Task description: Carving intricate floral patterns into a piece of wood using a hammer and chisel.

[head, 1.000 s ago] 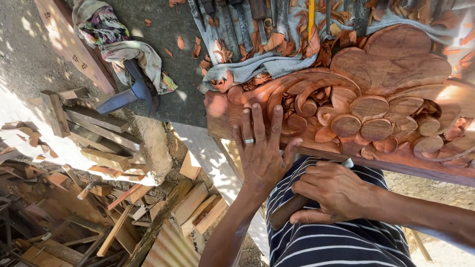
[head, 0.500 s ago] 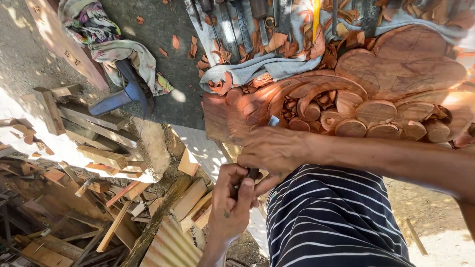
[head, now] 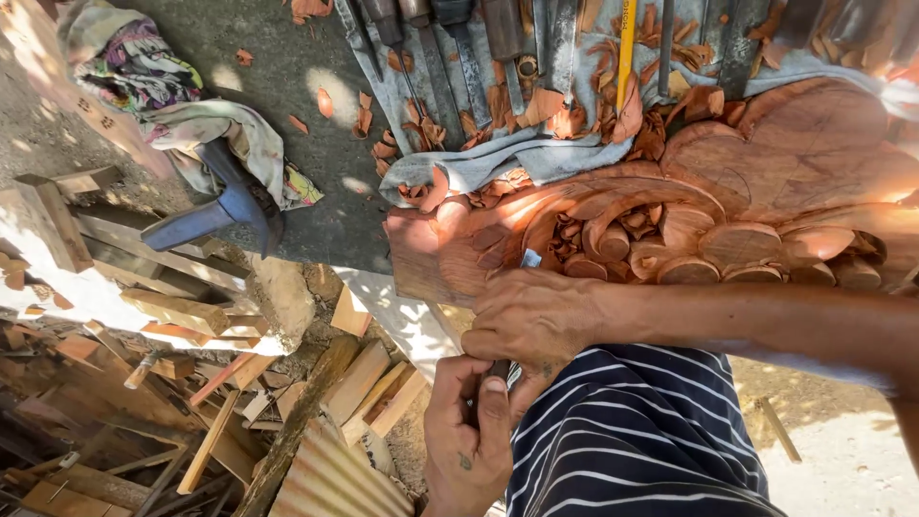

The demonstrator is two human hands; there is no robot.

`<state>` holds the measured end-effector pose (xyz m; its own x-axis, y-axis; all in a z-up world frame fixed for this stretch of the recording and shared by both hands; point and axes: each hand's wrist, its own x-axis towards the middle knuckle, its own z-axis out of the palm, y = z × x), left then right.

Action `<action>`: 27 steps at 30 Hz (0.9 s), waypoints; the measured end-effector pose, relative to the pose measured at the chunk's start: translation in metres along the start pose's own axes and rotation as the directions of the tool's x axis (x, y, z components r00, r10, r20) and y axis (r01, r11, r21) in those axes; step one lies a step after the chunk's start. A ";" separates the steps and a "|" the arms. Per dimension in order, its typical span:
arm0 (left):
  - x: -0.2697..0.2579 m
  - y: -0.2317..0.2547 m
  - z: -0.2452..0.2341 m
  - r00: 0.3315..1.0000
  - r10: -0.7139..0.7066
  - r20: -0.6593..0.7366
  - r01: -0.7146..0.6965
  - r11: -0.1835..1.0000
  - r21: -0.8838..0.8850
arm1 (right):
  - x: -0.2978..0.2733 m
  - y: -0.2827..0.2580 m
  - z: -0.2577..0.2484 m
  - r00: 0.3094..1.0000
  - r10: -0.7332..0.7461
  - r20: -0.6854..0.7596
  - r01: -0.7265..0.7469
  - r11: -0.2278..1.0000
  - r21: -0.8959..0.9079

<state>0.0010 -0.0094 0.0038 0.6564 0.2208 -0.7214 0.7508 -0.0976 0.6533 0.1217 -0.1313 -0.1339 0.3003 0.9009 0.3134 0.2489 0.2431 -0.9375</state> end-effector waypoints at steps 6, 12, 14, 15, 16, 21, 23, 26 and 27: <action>0.009 -0.005 -0.012 1.000 -0.016 0.011 0.015 0.999 0.043 | 0.004 0.000 0.000 0.996 -0.068 -0.058 0.067 0.998 -0.011; 0.027 0.010 -0.022 0.997 0.043 0.057 -0.053 0.983 0.175 | 0.004 0.001 0.003 0.993 -0.012 -0.114 0.006 0.999 -0.050; 0.028 0.011 -0.025 0.994 -0.038 0.101 0.022 0.989 0.148 | 0.002 0.003 0.011 0.993 0.021 -0.119 -0.033 0.994 -0.100; 0.024 0.014 -0.025 0.994 -0.047 0.102 0.032 0.988 0.150 | 0.003 0.002 0.011 0.992 0.026 -0.121 -0.037 0.995 -0.091; 0.023 0.014 -0.023 0.996 -0.027 0.086 0.010 0.981 0.192 | 0.004 0.004 0.009 0.988 -0.012 -0.154 0.000 0.997 -0.079; 0.012 0.022 -0.019 0.986 0.149 0.073 -0.163 0.953 0.257 | 0.003 0.000 0.012 0.977 -0.105 -0.186 0.111 0.994 0.025; 0.020 0.017 -0.020 0.999 -0.012 0.032 0.003 0.965 0.262 | 0.005 0.005 0.006 0.972 -0.107 -0.207 0.105 0.994 -0.021; 0.024 0.011 -0.029 0.998 -0.039 0.057 0.024 0.968 0.248 | 0.003 0.003 0.009 0.976 -0.051 -0.211 0.043 0.998 -0.043; 0.028 0.012 -0.032 0.997 -0.044 0.058 0.028 0.968 0.249 | 0.003 0.003 0.010 0.976 -0.048 -0.212 0.040 0.998 -0.039</action>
<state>0.0265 0.0265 -0.0014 0.6260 0.1684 -0.7614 0.7638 -0.3294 0.5551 0.1144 -0.1239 -0.1373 0.4763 0.7916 0.3829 0.2970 0.2650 -0.9174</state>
